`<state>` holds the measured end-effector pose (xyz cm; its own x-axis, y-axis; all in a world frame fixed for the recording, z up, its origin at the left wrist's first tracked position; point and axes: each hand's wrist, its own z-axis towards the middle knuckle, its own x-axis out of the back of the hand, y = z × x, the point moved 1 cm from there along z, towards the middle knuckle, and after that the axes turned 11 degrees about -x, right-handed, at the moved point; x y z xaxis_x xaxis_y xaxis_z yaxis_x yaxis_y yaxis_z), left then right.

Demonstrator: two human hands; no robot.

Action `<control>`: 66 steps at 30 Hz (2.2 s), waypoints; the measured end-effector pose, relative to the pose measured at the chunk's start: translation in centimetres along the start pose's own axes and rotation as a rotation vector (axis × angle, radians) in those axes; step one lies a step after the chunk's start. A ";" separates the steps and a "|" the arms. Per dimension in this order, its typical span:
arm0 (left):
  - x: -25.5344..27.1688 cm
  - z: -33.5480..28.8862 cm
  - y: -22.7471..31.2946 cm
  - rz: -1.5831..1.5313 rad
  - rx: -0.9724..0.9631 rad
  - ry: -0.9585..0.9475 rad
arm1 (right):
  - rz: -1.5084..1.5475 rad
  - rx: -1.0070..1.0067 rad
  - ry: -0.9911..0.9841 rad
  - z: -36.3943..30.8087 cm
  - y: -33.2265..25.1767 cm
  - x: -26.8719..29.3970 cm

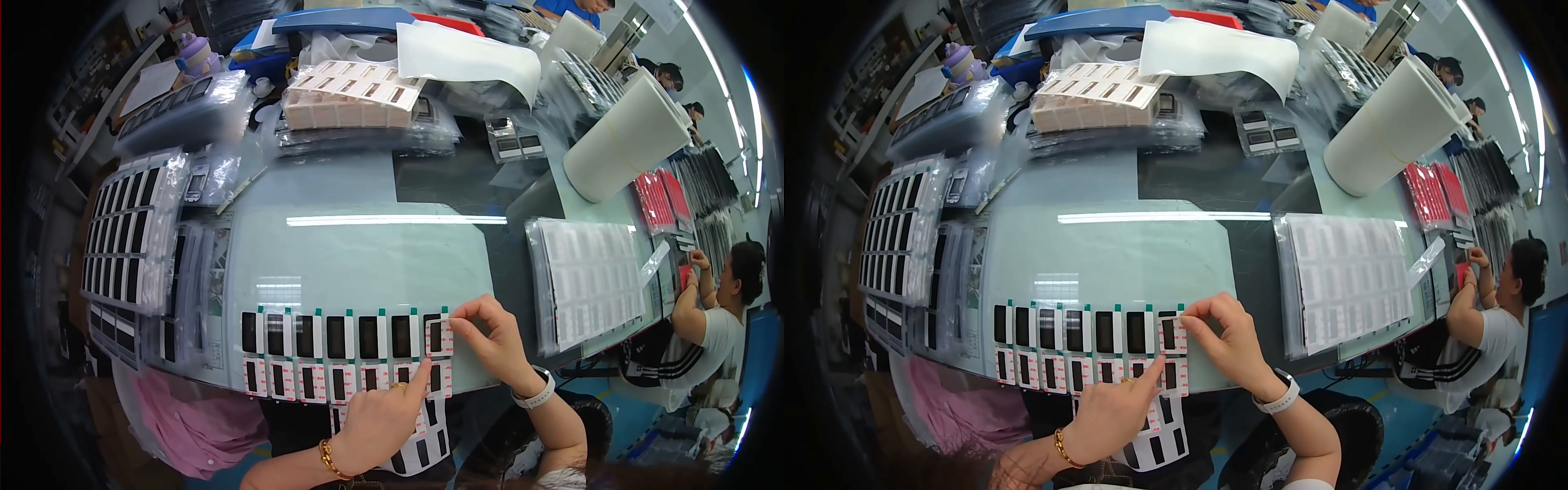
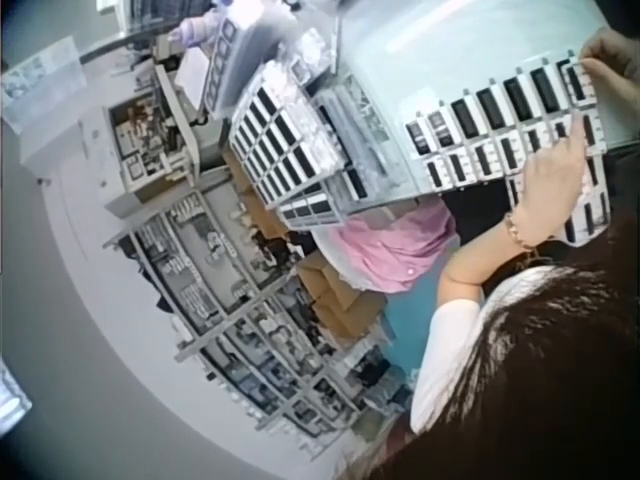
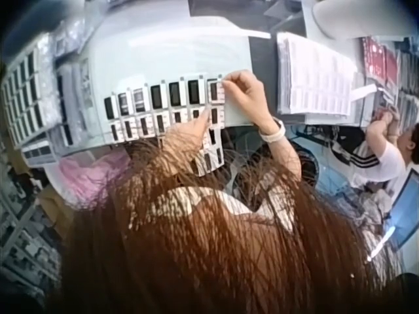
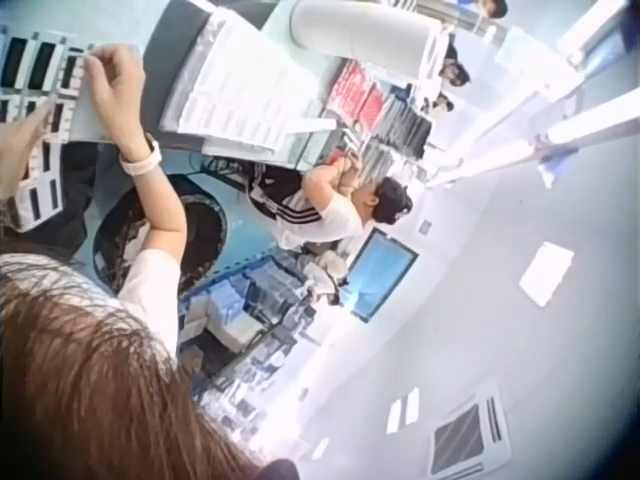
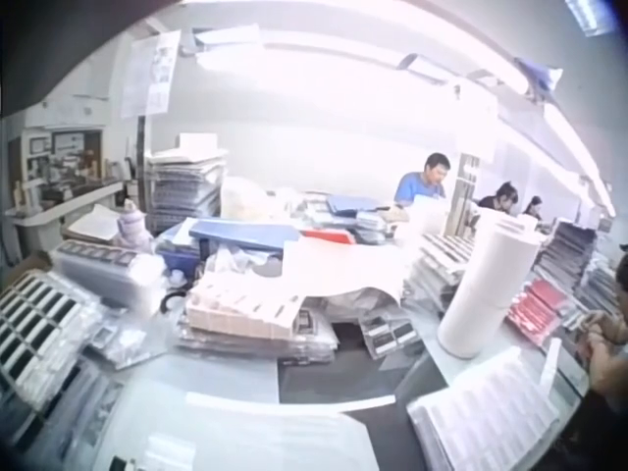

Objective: Manually applying small electronic labels or components onto a grid tray within an industrial manufacturing setting.

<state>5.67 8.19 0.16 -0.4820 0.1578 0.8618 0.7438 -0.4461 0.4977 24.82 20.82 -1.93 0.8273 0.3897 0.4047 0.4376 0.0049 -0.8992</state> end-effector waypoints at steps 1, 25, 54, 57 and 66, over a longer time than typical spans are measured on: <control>0.0 0.0 0.0 -0.001 0.000 -0.001 | 0.006 0.003 0.008 0.0 0.0 0.0; 0.1 0.4 0.7 0.008 0.064 -0.040 | -0.084 0.073 0.065 -0.1 -0.1 -0.1; -0.2 0.8 0.2 -0.031 0.082 -0.036 | -0.406 0.271 0.201 -0.2 -0.4 -1.3; 0.1 -0.2 0.8 -0.050 0.094 -0.019 | -0.556 0.279 0.281 -0.7 -2.2 -1.5; 1.6 -2.5 1.7 -0.099 0.083 0.043 | -0.784 0.526 0.197 -3.0 -1.5 -0.6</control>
<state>4.98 5.49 2.15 -0.5734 0.1586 0.8038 0.7262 -0.3558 0.5883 24.72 17.81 -0.34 0.4320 -0.0617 0.8997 0.7170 0.6287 -0.3011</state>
